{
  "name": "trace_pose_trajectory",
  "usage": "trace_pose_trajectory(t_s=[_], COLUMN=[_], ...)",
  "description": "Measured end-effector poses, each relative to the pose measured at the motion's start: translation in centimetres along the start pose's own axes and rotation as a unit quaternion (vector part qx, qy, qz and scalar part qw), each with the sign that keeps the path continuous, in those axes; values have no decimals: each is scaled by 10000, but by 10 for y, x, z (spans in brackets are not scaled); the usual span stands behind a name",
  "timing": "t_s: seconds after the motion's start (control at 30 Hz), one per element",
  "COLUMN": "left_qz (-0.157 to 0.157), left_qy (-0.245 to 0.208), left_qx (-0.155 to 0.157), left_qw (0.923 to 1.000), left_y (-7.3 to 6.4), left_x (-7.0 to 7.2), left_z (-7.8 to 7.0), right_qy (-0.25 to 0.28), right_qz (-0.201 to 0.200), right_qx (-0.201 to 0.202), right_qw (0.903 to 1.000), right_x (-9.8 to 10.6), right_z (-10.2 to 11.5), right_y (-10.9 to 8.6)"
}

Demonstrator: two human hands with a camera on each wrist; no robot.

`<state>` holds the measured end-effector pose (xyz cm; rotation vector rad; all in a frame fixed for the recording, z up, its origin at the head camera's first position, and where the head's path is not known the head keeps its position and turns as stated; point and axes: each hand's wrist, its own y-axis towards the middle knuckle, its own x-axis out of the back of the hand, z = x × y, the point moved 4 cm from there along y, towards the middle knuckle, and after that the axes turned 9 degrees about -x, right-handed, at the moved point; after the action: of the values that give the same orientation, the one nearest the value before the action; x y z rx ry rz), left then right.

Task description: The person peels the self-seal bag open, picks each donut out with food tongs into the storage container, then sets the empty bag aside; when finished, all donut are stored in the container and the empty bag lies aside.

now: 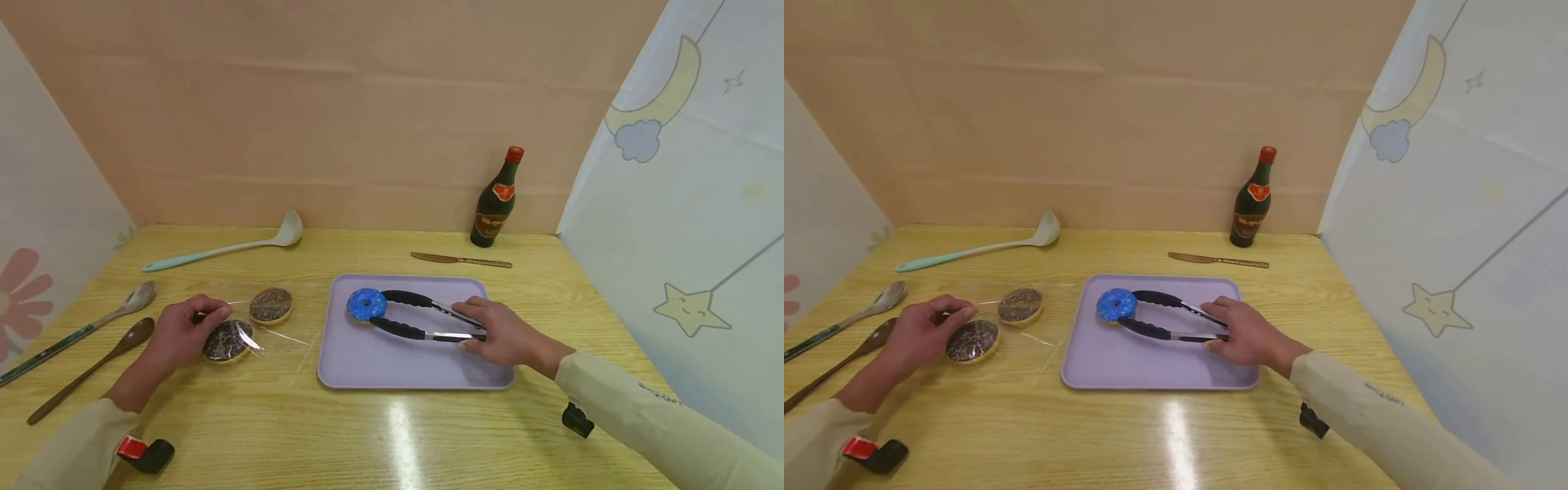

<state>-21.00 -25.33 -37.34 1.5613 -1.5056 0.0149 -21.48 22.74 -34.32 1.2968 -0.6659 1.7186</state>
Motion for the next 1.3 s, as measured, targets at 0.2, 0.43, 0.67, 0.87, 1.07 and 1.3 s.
trace_pose_trajectory(t_s=[0.2,0.43,0.67,0.87,1.07,1.3], left_qz=[20,22,41,31,111,189], left_qy=[-58,-67,-137,-123,-129,-109], left_qx=[-42,-13,126,103,52,89], left_qw=[10000,10000,9998,9999,9998,9997], left_y=[-1,-2,-5,-5,-4,-2], left_x=[-1,0,2,2,2,2], left_z=[-1,-2,-1,-1,-1,-3], right_qy=[-6,75,570,734,259,-85], right_qz=[7,-102,-472,-375,-114,181], right_qx=[-100,-153,-4,135,229,48], right_qw=[9999,9998,9973,9965,9993,9998], right_x=[-3,-6,-2,-6,-18,-20], right_z=[-5,-7,9,44,76,100], right_y=[0,-2,2,11,22,38])
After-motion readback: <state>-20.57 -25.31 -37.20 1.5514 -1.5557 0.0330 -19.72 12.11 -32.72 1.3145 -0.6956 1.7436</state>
